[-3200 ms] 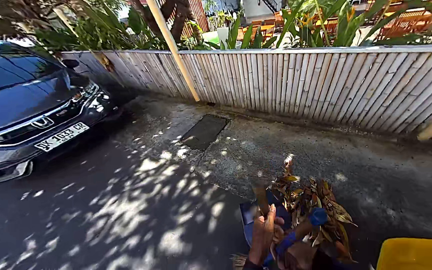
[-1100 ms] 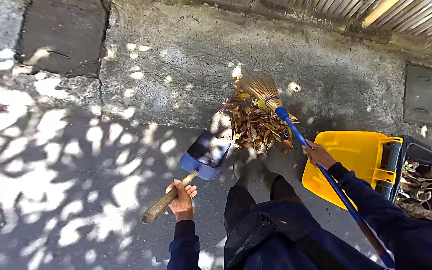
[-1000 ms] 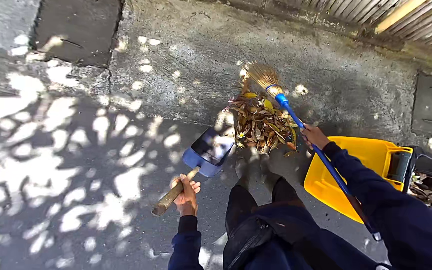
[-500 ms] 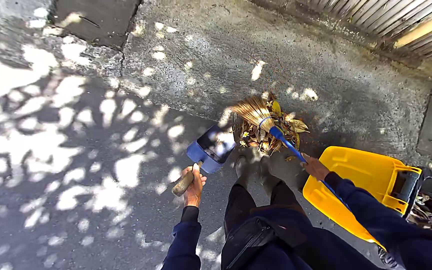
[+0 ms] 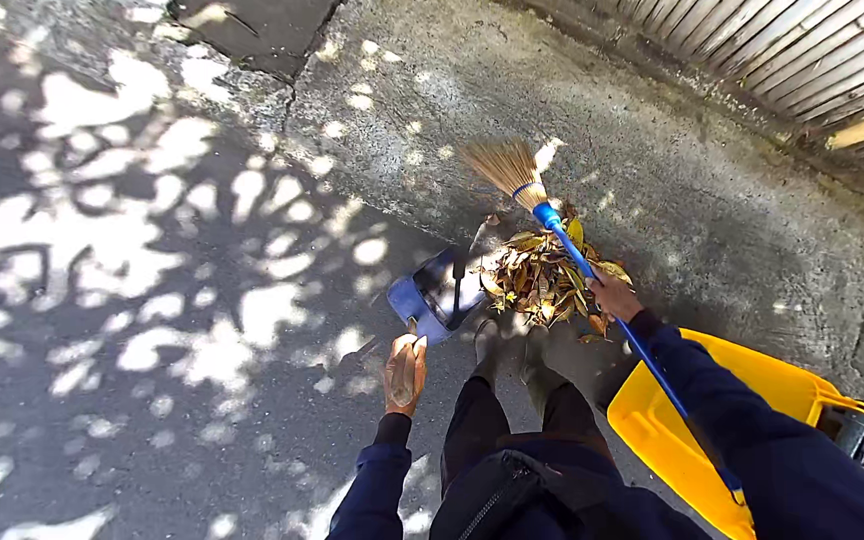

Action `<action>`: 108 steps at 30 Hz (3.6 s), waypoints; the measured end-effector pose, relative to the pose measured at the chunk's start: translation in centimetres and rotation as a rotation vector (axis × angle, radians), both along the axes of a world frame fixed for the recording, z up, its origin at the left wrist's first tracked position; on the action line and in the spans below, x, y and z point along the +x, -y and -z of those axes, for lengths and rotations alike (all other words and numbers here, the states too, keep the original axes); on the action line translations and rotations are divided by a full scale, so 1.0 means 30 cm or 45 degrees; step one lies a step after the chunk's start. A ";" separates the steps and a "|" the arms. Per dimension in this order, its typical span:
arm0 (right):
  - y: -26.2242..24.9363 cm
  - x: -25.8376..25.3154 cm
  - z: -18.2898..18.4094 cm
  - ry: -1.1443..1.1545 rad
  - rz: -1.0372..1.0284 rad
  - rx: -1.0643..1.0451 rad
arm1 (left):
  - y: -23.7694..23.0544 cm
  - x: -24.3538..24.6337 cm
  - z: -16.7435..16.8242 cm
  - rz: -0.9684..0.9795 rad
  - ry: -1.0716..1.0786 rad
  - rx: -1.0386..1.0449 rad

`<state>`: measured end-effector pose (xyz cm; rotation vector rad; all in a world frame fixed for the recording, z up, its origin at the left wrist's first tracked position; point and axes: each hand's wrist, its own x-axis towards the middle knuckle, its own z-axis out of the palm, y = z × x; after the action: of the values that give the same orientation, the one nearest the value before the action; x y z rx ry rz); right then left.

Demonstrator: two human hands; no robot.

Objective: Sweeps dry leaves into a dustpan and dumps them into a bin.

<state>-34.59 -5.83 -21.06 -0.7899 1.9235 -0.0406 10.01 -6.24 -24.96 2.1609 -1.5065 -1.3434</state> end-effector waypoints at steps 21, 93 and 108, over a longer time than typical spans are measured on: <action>-0.935 0.052 -0.211 -0.170 -0.151 0.294 | 0.095 -0.007 -0.030 0.370 -0.032 -0.142; -0.449 0.142 -0.074 0.158 0.065 0.447 | 0.137 -0.116 0.006 0.138 -0.035 0.136; -0.943 0.348 -0.260 0.415 0.089 0.393 | 0.052 -0.032 0.078 0.263 -0.254 0.223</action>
<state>-24.16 22.48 -13.25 -0.4758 1.5977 0.0791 9.05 -7.80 -27.31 1.9362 -1.6213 -1.7611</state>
